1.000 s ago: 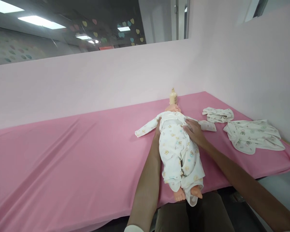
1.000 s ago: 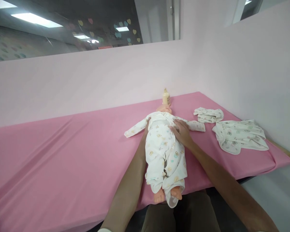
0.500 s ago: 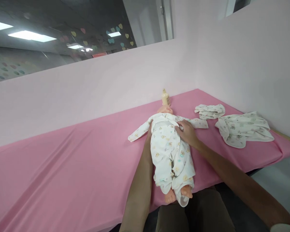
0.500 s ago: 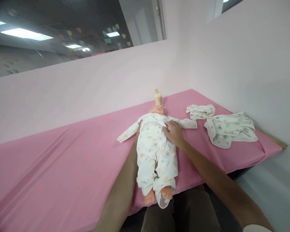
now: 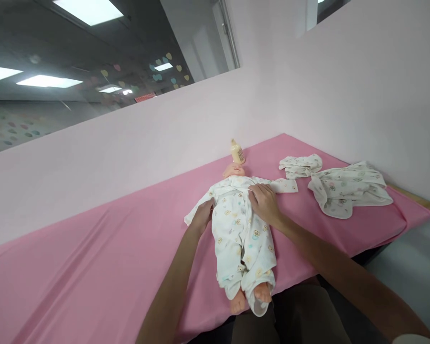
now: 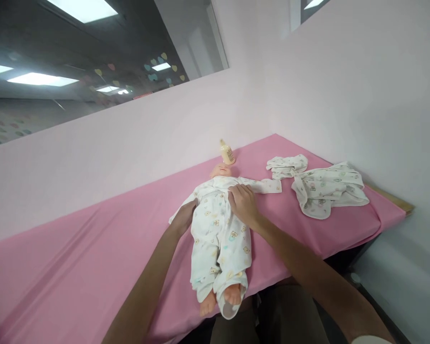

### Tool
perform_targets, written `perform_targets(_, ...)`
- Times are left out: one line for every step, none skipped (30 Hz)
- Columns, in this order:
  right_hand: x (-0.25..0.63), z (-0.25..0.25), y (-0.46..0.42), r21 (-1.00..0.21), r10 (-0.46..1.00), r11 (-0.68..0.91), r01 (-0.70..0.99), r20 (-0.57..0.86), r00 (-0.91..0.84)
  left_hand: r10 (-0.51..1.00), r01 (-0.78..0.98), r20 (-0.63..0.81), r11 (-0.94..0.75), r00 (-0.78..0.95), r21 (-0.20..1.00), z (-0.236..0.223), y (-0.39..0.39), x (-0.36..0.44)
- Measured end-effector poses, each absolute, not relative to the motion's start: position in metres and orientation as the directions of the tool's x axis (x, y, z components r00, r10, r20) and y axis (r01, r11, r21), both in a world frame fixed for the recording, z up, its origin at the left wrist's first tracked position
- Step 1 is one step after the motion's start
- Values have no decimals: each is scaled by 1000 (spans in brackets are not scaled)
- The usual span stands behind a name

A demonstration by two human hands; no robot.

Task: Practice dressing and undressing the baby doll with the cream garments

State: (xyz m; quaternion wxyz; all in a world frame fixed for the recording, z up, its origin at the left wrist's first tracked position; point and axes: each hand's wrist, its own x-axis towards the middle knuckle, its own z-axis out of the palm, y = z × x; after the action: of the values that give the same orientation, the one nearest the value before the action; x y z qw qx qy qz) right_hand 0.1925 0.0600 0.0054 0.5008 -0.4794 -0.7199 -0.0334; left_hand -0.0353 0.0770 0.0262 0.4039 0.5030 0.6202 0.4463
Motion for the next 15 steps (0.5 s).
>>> perform_targets(191, 5, 58, -425, 653, 556, 714, 755, -60, 986, 287, -58, 102, -159, 952, 27, 73, -38)
perform_targets(188, 5, 57, -416, 647, 575, 704, 758, -82, 987, 311, -51, 98, -155, 945, 27, 69, -40)
perform_targets(187, 5, 55, -404, 639, 596, 694, 762, -105, 987, 331, -32, 83, -156, 940, 27, 66, -41)
perform_targets(185, 5, 53, -392, 630, 617, 683, 766, -129, 987, 345, -7, 63, -161, 937, 26, 64, -41)
perform_targets(183, 4, 52, -379, 619, 637, 671, 770, -152, 986, 347, 14, 44, -165, 937, 26, 64, -40)
perform_targets(182, 4, 51, -368, 608, 657, 658, 775, -174, 986, 336, 27, 31, -167, 941, 25, 64, -39)
perform_targets(181, 3, 50, -358, 597, 674, 646, 779, -191, 985, 318, 36, 21, -171, 948, 23, 65, -37)
perform_targets(181, 3, 50, -349, 587, 688, 636, 784, -204, 984, 300, 43, 11, -173, 954, 23, 65, -36)
perform_targets(181, 2, 50, -343, 578, 699, 628, 787, -213, 983, 287, 56, -4, -173, 958, 22, 66, -36)
perform_targets(181, 1, 49, -339, 572, 707, 621, 790, -220, 982, 286, 75, -23, -173, 958, 22, 66, -35)
perform_targets(181, 1, 49, -336, 569, 711, 617, 791, -225, 979, 297, 101, -45, -176, 954, 22, 64, -35)
perform_targets(181, 0, 50, -335, 568, 712, 617, 792, -226, 974, 322, 134, -70, -182, 944, 23, 62, -35)
perform_targets(181, 0, 50, -335, 569, 710, 619, 792, -223, 966, 357, 176, -99, -189, 929, 25, 58, -35)
perform_targets(181, -1, 50, -336, 569, 706, 623, 793, -217, 955, 402, 223, -130, -195, 906, 26, 53, -35)
perform_targets(181, -2, 50, -338, 568, 701, 628, 797, -205, 943, 457, 271, -159, -191, 875, 28, 48, -33)
